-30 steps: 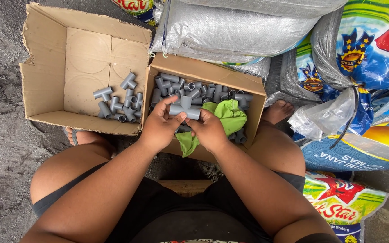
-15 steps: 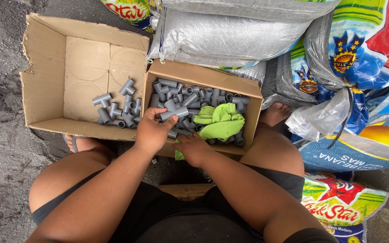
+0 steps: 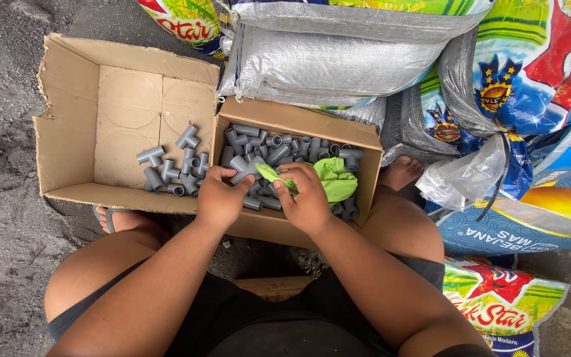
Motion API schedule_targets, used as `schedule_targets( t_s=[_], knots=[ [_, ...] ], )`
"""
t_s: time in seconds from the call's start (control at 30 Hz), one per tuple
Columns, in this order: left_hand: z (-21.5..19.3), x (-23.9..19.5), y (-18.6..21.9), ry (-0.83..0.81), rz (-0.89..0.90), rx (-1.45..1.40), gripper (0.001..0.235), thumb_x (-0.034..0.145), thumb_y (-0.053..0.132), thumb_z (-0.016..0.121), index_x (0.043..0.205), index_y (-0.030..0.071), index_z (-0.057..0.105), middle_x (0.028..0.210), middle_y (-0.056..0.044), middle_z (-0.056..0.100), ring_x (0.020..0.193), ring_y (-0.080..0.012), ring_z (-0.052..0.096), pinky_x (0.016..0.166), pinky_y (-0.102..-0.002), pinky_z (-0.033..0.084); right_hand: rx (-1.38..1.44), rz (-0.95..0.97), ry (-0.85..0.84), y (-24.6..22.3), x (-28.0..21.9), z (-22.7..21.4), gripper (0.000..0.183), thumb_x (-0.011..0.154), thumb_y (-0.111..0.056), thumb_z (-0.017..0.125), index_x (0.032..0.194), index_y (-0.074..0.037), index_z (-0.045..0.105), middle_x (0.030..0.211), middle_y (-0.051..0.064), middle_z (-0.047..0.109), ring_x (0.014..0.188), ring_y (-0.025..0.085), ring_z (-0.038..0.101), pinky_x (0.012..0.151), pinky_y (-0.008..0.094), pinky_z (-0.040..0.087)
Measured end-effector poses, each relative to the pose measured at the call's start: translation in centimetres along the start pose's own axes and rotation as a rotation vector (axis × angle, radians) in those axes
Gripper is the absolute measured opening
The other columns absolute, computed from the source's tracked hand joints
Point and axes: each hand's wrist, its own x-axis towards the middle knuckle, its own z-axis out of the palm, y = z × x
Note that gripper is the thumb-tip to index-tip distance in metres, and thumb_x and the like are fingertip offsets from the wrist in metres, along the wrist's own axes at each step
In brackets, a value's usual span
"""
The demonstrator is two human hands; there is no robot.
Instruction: Cleaning grey PVC T-pipe fittings by wiping them individually with a green cloth.
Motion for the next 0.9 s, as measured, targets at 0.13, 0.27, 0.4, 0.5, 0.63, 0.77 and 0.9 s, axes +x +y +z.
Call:
schedule_targets(
  t_s=[0.13,0.27,0.4,0.5,0.63,0.77,0.9],
  knots=[
    [1.5,-0.1,-1.0,-0.049,0.009,-0.057,0.043,0.087,0.036,0.080,0.116,0.008,0.063,0.084,-0.004,0.064,0.071,-0.0110,0.066,0.060,-0.025,0.054,-0.001,0.249,-0.039,-0.7,-1.2,0.6,0.023,0.099,-0.028,0.069,0.117,-0.014,0.067,0.098,0.009,0.071,0.092,0.029,0.072,0.077,0.040,0.060],
    [1.6,-2.1,0.3,-0.263,0.076,-0.349,0.062,0.094,0.010,0.070,0.142,-0.009,0.035,0.108,-0.018,0.059,0.092,-0.0188,0.069,0.082,-0.032,0.060,-0.025,0.171,-0.072,-0.2,-1.5,1.3,0.031,0.102,-0.020,0.062,0.131,-0.025,0.071,0.098,0.005,0.072,0.089,0.026,0.073,0.075,0.036,0.061],
    [2.1,-1.3,-0.6,-0.344,0.077,-0.490,0.070,0.097,0.004,0.063,0.155,-0.011,0.026,0.109,-0.022,0.055,0.102,-0.0270,0.071,0.089,-0.037,0.063,-0.072,0.112,-0.040,-0.4,-1.3,1.3,0.031,0.101,-0.015,0.060,0.129,-0.019,0.073,0.090,0.011,0.071,0.080,0.033,0.072,0.067,0.039,0.061],
    [1.7,-0.5,-1.1,-0.320,0.086,-0.501,0.076,0.090,0.003,0.073,0.152,-0.012,0.031,0.104,-0.019,0.052,0.098,-0.0241,0.068,0.087,-0.036,0.062,0.053,0.125,-0.077,-1.1,-1.8,1.6,0.039,0.098,-0.008,0.059,0.133,-0.018,0.073,0.086,0.014,0.070,0.075,0.036,0.070,0.065,0.041,0.060],
    [2.7,-0.3,-1.4,-0.267,0.071,-0.557,0.061,0.085,0.005,0.081,0.133,-0.009,0.045,0.100,-0.011,0.053,0.091,-0.0118,0.063,0.082,-0.026,0.059,0.084,0.133,-0.112,-1.8,-0.4,0.4,0.033,0.100,-0.013,0.059,0.128,-0.022,0.075,0.089,0.011,0.072,0.081,0.034,0.073,0.067,0.041,0.061],
    [3.9,1.2,-3.6,-0.254,0.080,-0.565,0.055,0.082,0.002,0.083,0.123,-0.002,0.046,0.098,-0.011,0.054,0.087,-0.0152,0.067,0.076,-0.029,0.061,0.035,0.124,-0.137,-1.1,-1.5,1.4,0.037,0.101,-0.013,0.056,0.133,-0.022,0.071,0.093,0.012,0.073,0.084,0.035,0.073,0.071,0.041,0.061],
    [2.8,0.0,-1.6,-0.263,0.118,-0.626,0.075,0.079,-0.005,0.082,0.139,-0.005,0.037,0.106,-0.011,0.053,0.091,-0.0171,0.066,0.080,-0.030,0.063,0.022,0.098,-0.186,-3.8,0.0,-0.6,0.048,0.100,-0.008,0.052,0.147,-0.015,0.059,0.102,0.021,0.074,0.090,0.044,0.072,0.074,0.050,0.060]
  ],
)
